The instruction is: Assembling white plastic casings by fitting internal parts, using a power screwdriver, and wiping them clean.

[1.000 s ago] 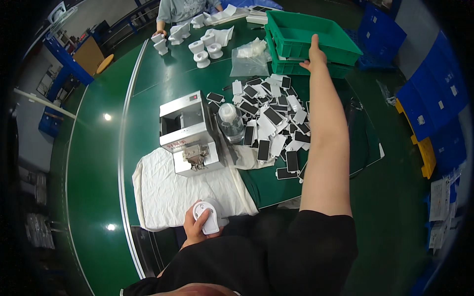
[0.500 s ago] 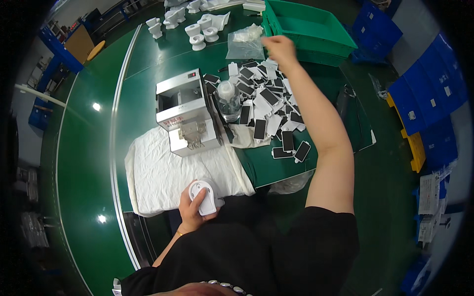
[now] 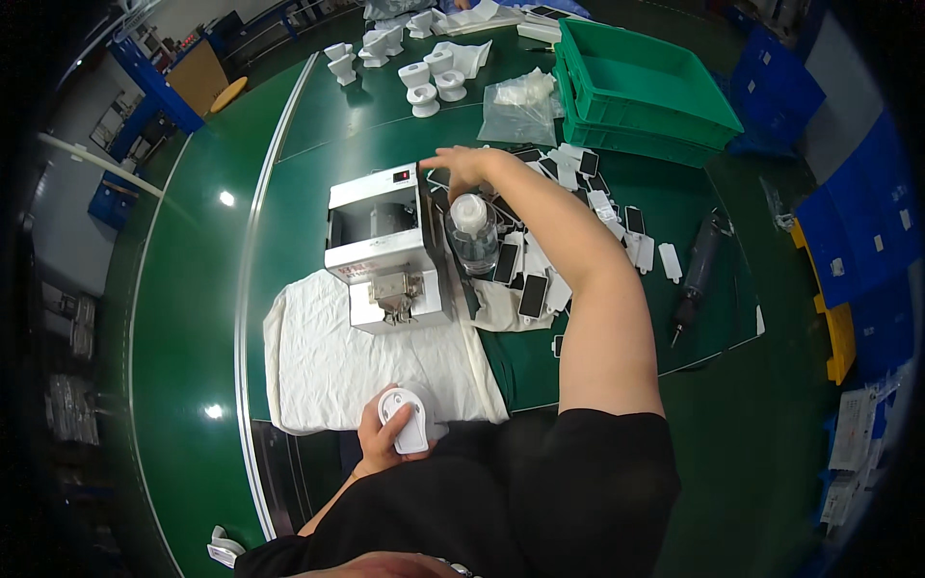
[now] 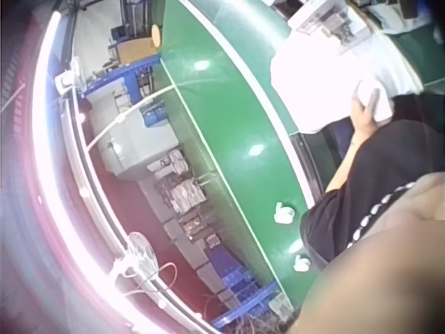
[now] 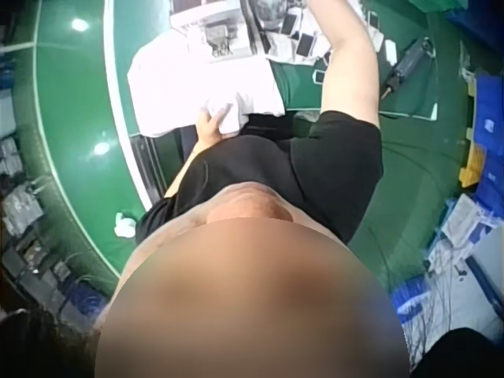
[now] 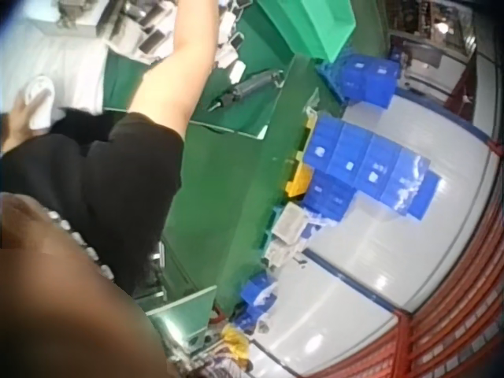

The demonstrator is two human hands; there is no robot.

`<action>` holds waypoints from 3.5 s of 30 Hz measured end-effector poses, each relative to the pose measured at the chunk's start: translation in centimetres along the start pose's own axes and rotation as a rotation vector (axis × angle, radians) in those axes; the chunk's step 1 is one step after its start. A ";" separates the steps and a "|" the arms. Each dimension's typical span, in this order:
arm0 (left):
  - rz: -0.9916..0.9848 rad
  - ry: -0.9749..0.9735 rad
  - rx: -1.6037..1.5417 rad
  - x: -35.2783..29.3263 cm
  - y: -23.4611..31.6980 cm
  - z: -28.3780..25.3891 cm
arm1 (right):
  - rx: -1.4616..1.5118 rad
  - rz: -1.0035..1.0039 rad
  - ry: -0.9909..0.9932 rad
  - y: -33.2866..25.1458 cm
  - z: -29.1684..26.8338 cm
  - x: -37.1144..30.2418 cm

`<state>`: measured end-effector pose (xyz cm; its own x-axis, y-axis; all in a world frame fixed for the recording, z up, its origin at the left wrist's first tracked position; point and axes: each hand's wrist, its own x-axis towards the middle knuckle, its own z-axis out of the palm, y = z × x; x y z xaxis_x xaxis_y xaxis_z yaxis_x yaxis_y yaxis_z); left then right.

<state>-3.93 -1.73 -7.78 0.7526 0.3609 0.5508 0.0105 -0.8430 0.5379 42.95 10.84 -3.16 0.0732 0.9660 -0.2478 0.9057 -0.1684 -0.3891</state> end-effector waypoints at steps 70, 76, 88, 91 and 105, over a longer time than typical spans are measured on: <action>-0.253 0.325 -0.460 0.1 0.1 -9.0 | 1.368 -0.130 0.104 -28.9 19.1 -22.5; -0.235 0.150 -0.100 -0.2 -1.8 -12.1 | 1.285 -0.102 0.272 -30.7 16.0 -21.0; -0.494 0.568 0.045 -0.3 -11.3 -21.1 | 1.416 -0.386 0.391 -36.3 15.5 -17.1; -0.828 0.724 0.138 -0.1 -18.7 -25.3 | 1.311 -0.392 0.322 -34.3 16.1 -18.2; -1.044 -0.344 0.575 -12.9 -12.4 -41.9 | 1.170 -0.241 0.238 -29.4 17.4 -22.9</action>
<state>-41.33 20.75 5.20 0.3431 0.9143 -0.2152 0.9303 -0.2991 0.2124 7.42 -9.78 -1.48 0.1409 0.9881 0.0617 -0.0076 0.0634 -0.9980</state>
